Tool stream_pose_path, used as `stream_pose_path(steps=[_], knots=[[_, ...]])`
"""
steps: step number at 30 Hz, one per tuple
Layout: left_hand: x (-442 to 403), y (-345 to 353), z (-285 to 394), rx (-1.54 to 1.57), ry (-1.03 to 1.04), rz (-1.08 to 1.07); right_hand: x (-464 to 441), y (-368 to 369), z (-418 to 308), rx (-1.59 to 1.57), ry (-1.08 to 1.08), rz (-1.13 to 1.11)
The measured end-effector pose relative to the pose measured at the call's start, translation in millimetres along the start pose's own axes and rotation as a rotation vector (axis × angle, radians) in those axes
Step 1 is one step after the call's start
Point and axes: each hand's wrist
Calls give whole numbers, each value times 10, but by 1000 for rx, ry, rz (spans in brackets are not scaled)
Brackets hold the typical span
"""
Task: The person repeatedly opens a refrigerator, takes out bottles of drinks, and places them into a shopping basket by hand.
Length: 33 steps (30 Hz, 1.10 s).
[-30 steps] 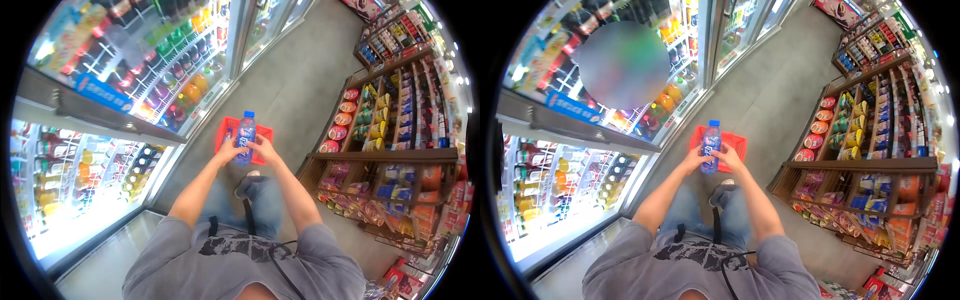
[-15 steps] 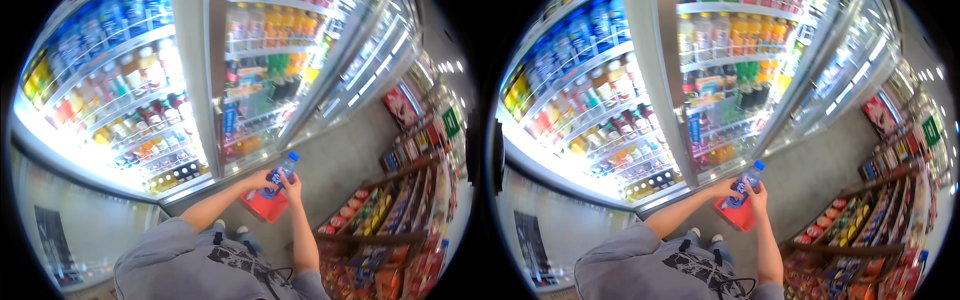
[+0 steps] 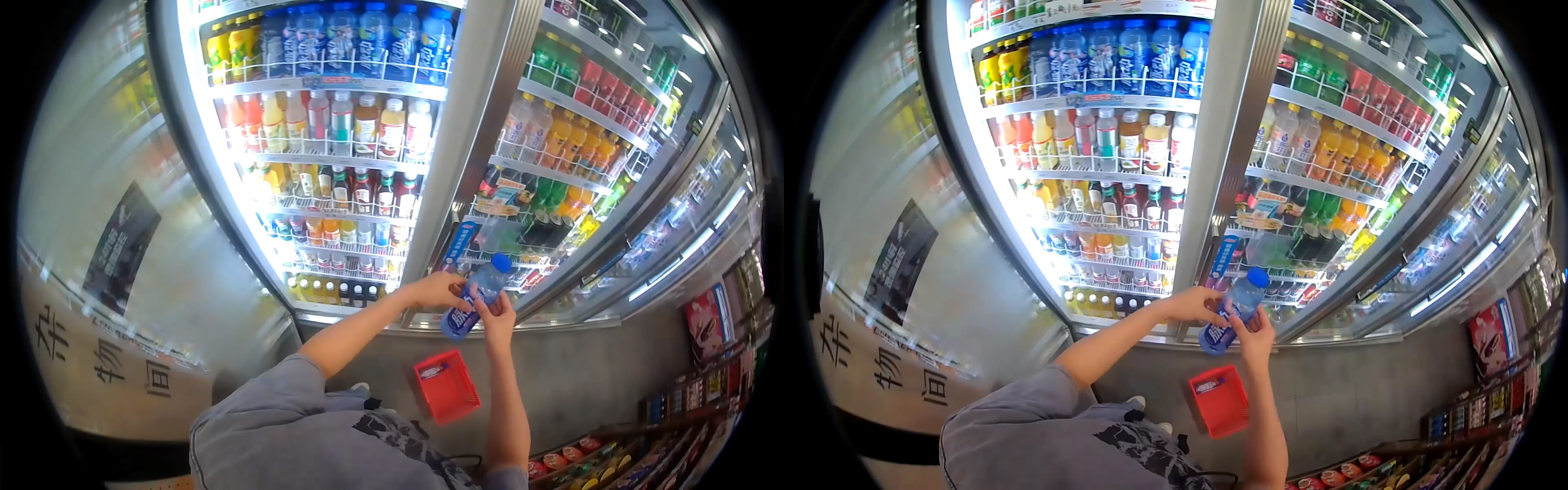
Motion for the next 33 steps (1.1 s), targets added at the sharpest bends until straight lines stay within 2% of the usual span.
stream_pose_path(steps=[1, 2, 4, 6, 10, 12, 14, 18, 19, 22, 24, 25, 26, 28, 29, 33], knots=[[-10, -58, -72, 32, -113, 2, -17, 66, -40, -3, 2, -14], [-4, -109, -144, 32, -116, 13, -46, 145, -88, -10, 20, -59], [118, -241, -110, 139, 117, 108, -52, 325, -204, -21, 39, -111], [250, -419, 39, 132, 104, 98, -51, 504, -359, -10, -3, -131], [375, -624, 432, 62, 130, 209, -267, 736, -532, 18, -66, -186], [417, -736, 487, -17, 165, 363, -394, 878, -579, -3, -130, -260], [449, -889, 487, -19, 189, 435, -288, 1123, -947, -47, -127, -338], [606, -1222, 608, 83, 253, 529, -438, 1550, -1015, -66, -229, -438], [620, -1321, 604, 11, 271, 564, -462, 1641, -1060, -65, -234, -441], [746, -1540, 696, 46, 280, 631, -549, 1942, -1153, -31, -229, -502], [855, -1681, 740, -6, 295, 675, -579, 2168, -1185, -124, -270, -636], [919, -1734, 780, 78, 321, 704, -581, 2279, -1240, -119, -292, -696], [982, -1800, 791, 160, 343, 734, -621, 2382, -1267, 23, -361, -692], [1060, -2046, 720, 66, 325, 789, -574, 2607, -1376, 156, -342, -657], [1080, -2171, 688, 1, 332, 833, -567, 2762, -1400, 36, -339, -738], [1329, -2620, 844, -233, 382, 977, -714, 3415, -1329, -6, -439, -773]])
Point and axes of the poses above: each hand's wrist, its own x-axis away from the middle knuckle, its own y-axis out of the palm, z = x × y, and after that the axes turned 13 degrees about z, right-handed
